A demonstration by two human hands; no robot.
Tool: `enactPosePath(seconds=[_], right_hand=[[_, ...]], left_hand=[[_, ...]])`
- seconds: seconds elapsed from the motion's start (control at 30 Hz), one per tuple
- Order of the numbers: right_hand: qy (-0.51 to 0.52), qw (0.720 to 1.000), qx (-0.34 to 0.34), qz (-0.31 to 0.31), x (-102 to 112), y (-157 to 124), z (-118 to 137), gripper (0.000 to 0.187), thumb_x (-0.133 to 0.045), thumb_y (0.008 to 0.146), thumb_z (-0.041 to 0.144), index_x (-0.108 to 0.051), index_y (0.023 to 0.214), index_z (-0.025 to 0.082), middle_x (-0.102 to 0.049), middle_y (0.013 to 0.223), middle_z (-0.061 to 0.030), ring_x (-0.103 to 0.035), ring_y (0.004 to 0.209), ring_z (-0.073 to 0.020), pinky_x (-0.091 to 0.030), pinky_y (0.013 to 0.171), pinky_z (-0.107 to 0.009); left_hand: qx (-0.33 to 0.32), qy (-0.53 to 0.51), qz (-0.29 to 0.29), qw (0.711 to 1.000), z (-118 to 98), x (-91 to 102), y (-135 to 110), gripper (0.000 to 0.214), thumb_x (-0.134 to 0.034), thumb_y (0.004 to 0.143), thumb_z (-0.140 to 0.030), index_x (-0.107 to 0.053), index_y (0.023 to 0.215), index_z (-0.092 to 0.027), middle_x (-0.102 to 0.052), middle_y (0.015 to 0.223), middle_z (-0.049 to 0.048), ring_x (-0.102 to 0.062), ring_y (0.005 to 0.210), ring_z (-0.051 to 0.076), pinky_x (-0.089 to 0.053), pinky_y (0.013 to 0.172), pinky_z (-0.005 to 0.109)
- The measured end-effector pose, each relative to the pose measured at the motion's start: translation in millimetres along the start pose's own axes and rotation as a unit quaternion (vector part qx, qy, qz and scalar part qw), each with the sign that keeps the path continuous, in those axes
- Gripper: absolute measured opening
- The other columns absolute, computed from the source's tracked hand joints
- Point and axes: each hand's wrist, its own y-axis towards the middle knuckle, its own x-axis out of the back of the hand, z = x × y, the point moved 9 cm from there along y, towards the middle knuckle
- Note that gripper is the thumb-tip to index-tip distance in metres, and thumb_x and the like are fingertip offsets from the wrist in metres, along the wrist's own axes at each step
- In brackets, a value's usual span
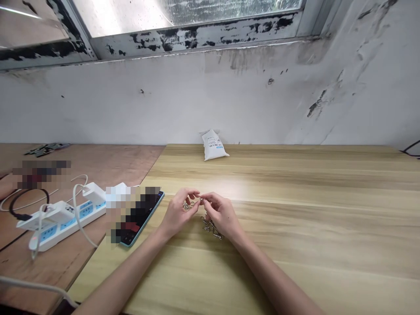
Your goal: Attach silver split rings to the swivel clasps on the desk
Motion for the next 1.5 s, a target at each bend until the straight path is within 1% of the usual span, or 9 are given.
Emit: enactPosePath(seconds=[0.2, 0.37, 0.5, 0.6, 0.67, 0.87, 1.03, 1.17, 1.5], right_hand=[[-0.017, 1.000, 0.008, 0.001, 0.2, -0.1, 2.0, 0.029, -0.055, 0.090, 0.045, -0.062, 0.102, 0.019, -0.069, 0.085, -0.0054, -0.061, 0.052, -0.0124, -0.050, 0.049, -0.025], [0.031, 0.999, -0.016, -0.001, 0.7, 0.6, 0.7, 0.031, -0.059, 0.087, 0.045, -0.061, 0.103, 0.019, -0.070, 0.081, -0.0041, -0.059, 0.050, -0.0114, -0.049, 0.049, -0.025], [0.108, 0.991, -0.071, 0.048, -5.5, 1.8, -3.7, 0.037, -0.065, 0.083, 0.049, -0.065, 0.101, 0.017, -0.071, 0.078, -0.0043, -0.058, 0.049, -0.0101, -0.050, 0.050, -0.024], [0.134, 0.984, -0.086, 0.082, -9.0, 2.4, -5.2, 0.039, -0.066, 0.082, 0.051, -0.067, 0.099, 0.016, -0.071, 0.077, -0.0040, -0.058, 0.049, -0.0094, -0.050, 0.051, -0.023], [0.137, 0.983, -0.088, 0.082, -8.1, 3.1, -7.3, 0.039, -0.066, 0.082, 0.052, -0.067, 0.096, 0.016, -0.071, 0.078, -0.0042, -0.058, 0.049, -0.0090, -0.050, 0.051, -0.023], [0.094, 0.993, -0.057, 0.039, 0.3, 3.8, -4.0, 0.036, -0.066, 0.082, 0.053, -0.063, 0.088, 0.017, -0.067, 0.071, -0.0008, -0.054, 0.046, -0.0083, -0.048, 0.048, -0.023], [0.022, 0.999, -0.016, 0.028, 2.3, 2.1, 7.0, 0.031, -0.060, 0.087, 0.050, -0.062, 0.091, 0.019, -0.067, 0.080, -0.0026, -0.054, 0.050, -0.0092, -0.047, 0.046, -0.022], [-0.001, 1.000, -0.001, 0.027, 1.2, 2.3, 6.6, 0.030, -0.056, 0.089, 0.048, -0.061, 0.093, 0.019, -0.067, 0.081, -0.0029, -0.052, 0.049, -0.0091, -0.045, 0.046, -0.023], [0.013, 0.999, -0.016, 0.034, -3.2, 0.3, 3.0, 0.031, -0.055, 0.090, 0.048, -0.060, 0.090, 0.018, -0.067, 0.083, -0.0028, -0.051, 0.046, -0.0082, -0.042, 0.046, -0.023]], left_hand=[[-0.015, 0.012, 0.035, 0.999, -2.2, -3.8, 0.7, 0.012, -0.055, 0.090, -0.016, -0.060, 0.099, -0.022, -0.066, 0.093, 0.0031, -0.058, 0.088, 0.018, -0.045, 0.074, 0.030], [-0.030, -0.010, 0.019, 0.999, -8.5, 1.0, 0.3, 0.009, -0.055, 0.090, -0.016, -0.060, 0.096, -0.021, -0.066, 0.089, 0.0031, -0.058, 0.086, 0.018, -0.045, 0.073, 0.029], [-0.039, -0.046, -0.005, 0.998, -15.2, 7.1, -0.3, 0.005, -0.056, 0.090, -0.018, -0.060, 0.092, -0.021, -0.065, 0.086, 0.0028, -0.057, 0.083, 0.017, -0.045, 0.069, 0.027], [-0.035, -0.058, -0.017, 0.998, -16.4, 10.3, -0.4, 0.004, -0.057, 0.090, -0.019, -0.061, 0.092, -0.021, -0.065, 0.086, 0.0026, -0.056, 0.082, 0.016, -0.046, 0.070, 0.027], [-0.030, -0.064, -0.011, 0.997, -16.4, 9.4, -0.1, 0.005, -0.058, 0.090, -0.020, -0.062, 0.093, -0.022, -0.066, 0.086, 0.0026, -0.056, 0.082, 0.017, -0.046, 0.070, 0.028], [-0.008, -0.086, 0.035, 0.996, -13.9, -3.3, -0.3, 0.009, -0.059, 0.088, -0.020, -0.063, 0.096, -0.021, -0.067, 0.086, 0.0037, -0.058, 0.086, 0.018, -0.047, 0.069, 0.028], [0.043, -0.128, 0.029, 0.990, -3.5, -6.1, -0.7, 0.015, -0.060, 0.088, -0.022, -0.060, 0.103, -0.021, -0.066, 0.099, 0.0044, -0.062, 0.087, 0.016, -0.048, 0.070, 0.027], [0.065, -0.131, 0.024, 0.989, 0.6, -4.6, -0.8, 0.016, -0.061, 0.087, -0.025, -0.061, 0.102, -0.021, -0.067, 0.097, 0.0039, -0.063, 0.084, 0.015, -0.048, 0.070, 0.026], [0.053, -0.112, 0.033, 0.992, 1.1, -3.7, 0.6, 0.018, -0.061, 0.086, -0.024, -0.059, 0.104, -0.021, -0.067, 0.086, 0.0015, -0.063, 0.079, 0.014, -0.047, 0.070, 0.026]])
